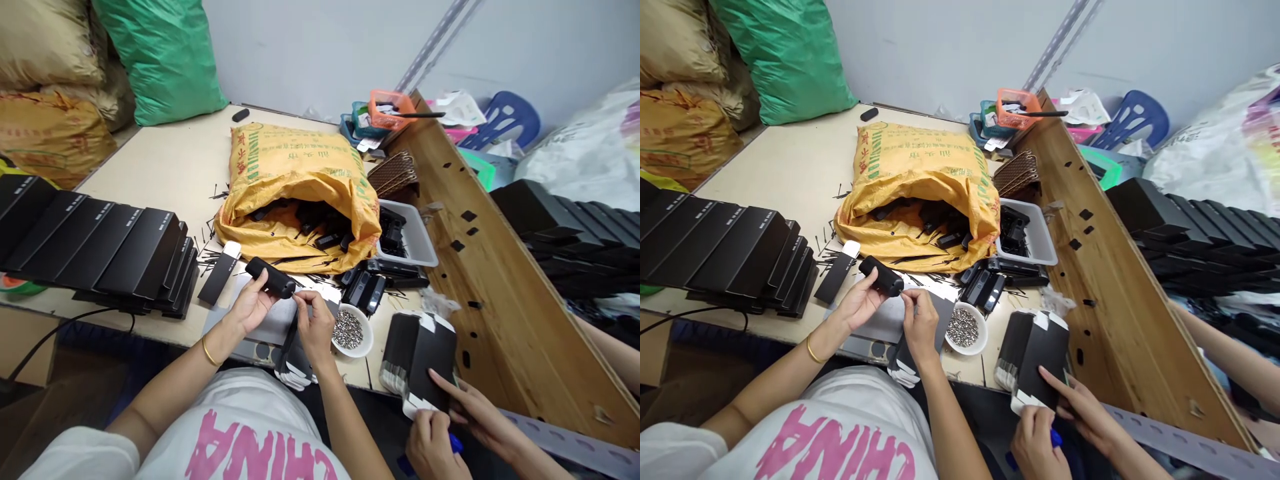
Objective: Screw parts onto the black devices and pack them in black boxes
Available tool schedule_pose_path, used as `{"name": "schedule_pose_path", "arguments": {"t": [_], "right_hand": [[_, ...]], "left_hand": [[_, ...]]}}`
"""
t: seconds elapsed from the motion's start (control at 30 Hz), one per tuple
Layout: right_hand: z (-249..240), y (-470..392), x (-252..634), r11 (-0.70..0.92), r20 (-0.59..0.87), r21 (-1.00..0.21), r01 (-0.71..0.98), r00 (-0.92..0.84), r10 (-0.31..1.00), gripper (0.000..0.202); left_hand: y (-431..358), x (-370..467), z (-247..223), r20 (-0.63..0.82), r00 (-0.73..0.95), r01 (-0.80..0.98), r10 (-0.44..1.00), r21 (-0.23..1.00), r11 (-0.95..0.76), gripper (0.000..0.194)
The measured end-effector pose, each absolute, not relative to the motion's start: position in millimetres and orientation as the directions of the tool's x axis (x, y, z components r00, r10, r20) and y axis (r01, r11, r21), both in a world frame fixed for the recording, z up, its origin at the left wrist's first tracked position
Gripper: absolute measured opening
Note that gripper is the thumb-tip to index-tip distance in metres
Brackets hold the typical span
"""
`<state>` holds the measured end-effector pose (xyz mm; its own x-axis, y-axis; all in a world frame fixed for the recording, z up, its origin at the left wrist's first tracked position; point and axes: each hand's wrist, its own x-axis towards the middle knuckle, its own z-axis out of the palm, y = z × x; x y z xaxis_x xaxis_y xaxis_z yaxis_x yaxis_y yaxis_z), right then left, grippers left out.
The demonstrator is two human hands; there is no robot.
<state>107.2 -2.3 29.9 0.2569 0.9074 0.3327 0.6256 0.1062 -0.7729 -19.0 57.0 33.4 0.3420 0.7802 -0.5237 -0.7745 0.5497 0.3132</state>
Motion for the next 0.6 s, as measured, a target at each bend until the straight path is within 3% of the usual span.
{"name": "schedule_pose_path", "arguments": {"t": [0.37, 0.6], "right_hand": [[26, 1, 106, 0.146, 0.377, -0.705, 0.694, 0.193, 0.906, 0.014], [5, -4, 97, 0.088, 0.333, -0.799, 0.595, 0.316, 0.888, 0.015]], "left_hand": [[53, -20, 32, -0.493, 0.299, -0.775, 0.817, 0.374, 0.510, 0.012], [52, -21, 31, -0.453, 0.308, -0.739, 0.837, 0.439, 0.510, 0.016]]}}
